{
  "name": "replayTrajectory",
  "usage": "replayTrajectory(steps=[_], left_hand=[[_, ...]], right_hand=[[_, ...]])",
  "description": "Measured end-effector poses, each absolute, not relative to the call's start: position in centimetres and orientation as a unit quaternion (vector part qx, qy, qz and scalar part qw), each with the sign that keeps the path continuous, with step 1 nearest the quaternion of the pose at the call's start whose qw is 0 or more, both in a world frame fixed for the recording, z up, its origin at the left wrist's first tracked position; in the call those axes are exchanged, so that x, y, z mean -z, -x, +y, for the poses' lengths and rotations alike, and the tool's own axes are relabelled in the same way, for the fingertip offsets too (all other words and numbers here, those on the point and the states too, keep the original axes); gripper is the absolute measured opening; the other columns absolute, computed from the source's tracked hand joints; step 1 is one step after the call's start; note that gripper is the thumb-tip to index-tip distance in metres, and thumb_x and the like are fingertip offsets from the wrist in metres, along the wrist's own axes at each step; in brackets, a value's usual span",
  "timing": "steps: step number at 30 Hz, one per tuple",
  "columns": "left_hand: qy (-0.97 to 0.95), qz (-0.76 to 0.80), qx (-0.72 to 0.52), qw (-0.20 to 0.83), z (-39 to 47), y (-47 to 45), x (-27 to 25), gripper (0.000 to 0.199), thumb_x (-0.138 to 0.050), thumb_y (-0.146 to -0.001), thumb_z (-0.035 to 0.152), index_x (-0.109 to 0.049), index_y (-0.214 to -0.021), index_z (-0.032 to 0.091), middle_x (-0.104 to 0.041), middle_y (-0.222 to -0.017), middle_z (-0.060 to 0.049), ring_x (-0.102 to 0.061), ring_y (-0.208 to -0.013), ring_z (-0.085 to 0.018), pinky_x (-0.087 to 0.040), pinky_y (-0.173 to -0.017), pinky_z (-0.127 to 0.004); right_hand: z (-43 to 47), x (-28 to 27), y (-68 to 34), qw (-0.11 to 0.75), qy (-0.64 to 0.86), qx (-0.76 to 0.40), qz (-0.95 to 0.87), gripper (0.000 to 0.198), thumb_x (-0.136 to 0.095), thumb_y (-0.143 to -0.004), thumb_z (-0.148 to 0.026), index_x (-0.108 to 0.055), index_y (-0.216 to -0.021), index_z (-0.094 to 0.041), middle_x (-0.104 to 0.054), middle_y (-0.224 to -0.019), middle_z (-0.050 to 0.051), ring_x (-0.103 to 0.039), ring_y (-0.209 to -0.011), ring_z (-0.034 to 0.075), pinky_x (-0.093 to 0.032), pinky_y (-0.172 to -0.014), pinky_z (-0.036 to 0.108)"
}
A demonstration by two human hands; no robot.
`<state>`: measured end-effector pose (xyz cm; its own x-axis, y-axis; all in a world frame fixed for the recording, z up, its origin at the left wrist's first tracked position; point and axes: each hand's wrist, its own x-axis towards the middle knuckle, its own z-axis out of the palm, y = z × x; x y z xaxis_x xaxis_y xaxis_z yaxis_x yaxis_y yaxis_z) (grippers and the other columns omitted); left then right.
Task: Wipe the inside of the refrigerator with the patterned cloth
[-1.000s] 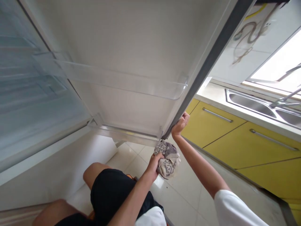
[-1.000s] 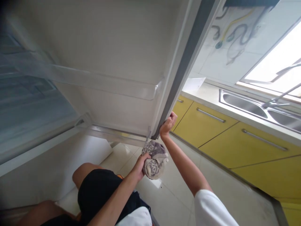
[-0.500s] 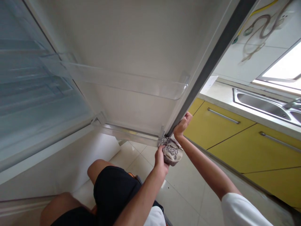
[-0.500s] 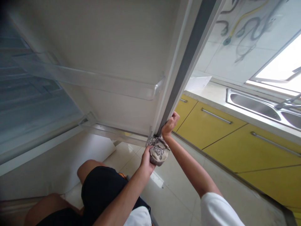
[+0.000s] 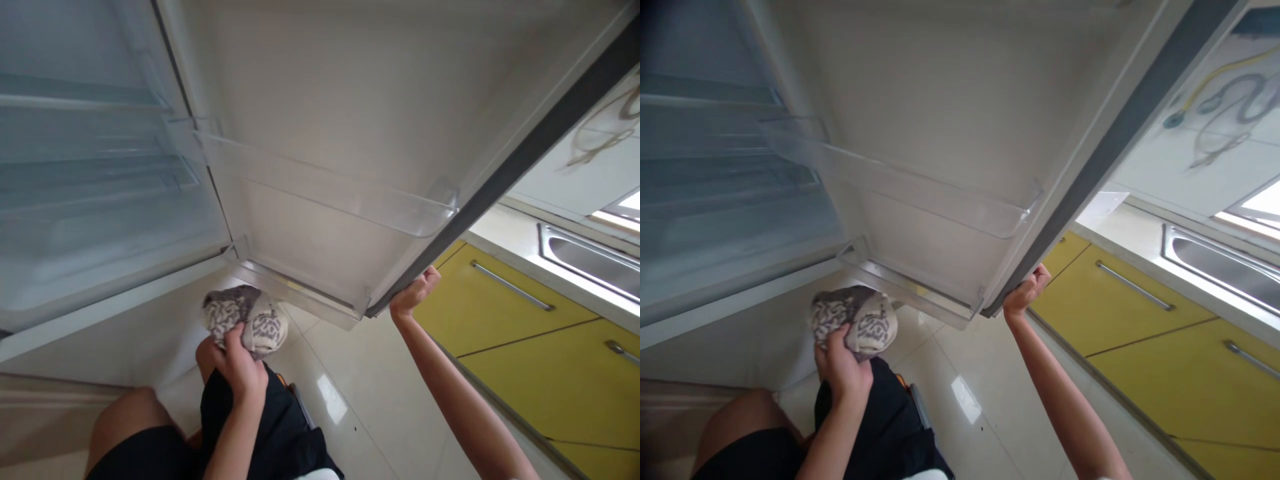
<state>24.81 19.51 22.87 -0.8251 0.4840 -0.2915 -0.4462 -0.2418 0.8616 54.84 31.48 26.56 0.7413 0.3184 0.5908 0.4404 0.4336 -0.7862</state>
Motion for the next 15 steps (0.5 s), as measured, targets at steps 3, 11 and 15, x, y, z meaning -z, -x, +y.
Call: replayTrajectory(steps=[3, 11, 15], left_hand=[[-0.121, 0.544, -0.824, 0.098, 21.3, -19.8, -26.0, 0.042, -0.066, -0.074, 0.028, -0.048, -0.112, 0.028, -0.065, -0.129, -0.002, -0.064, -0.122, -0.024, -0.052, -0.110, -0.044], [-0.388, 0.617, -0.680, -0.077, 27.2, -12.3, -29.7, 0.054, -0.076, -0.069, 0.034, -0.064, -0.120, 0.021, -0.069, -0.122, -0.009, -0.062, -0.120, -0.030, -0.046, -0.112, -0.045], [-0.638, 0.531, -0.557, -0.007, 29.9, -12.9, -31.3, 0.042, -0.078, -0.067, 0.030, -0.073, -0.108, 0.024, -0.073, -0.120, -0.011, -0.064, -0.120, -0.034, -0.045, -0.114, -0.047]], right_hand=[[31.6, -26.2, -55.2, 0.763, 0.537, 0.050, -0.355, 0.023, -0.041, -0.088, -0.047, -0.049, -0.089, -0.025, -0.048, -0.094, 0.003, -0.050, -0.092, 0.023, -0.045, -0.090, 0.043], [31.7, -25.8, -55.4, 0.769, 0.539, 0.052, -0.341, 0.017, -0.044, -0.085, -0.043, -0.049, -0.086, -0.026, -0.048, -0.092, 0.003, -0.051, -0.093, 0.025, -0.045, -0.095, 0.048], [31.5, -26.0, -55.4, 0.767, 0.549, 0.046, -0.329, 0.012, -0.045, -0.083, -0.038, -0.047, -0.083, -0.027, -0.048, -0.091, 0.003, -0.051, -0.094, 0.027, -0.043, -0.099, 0.052]])
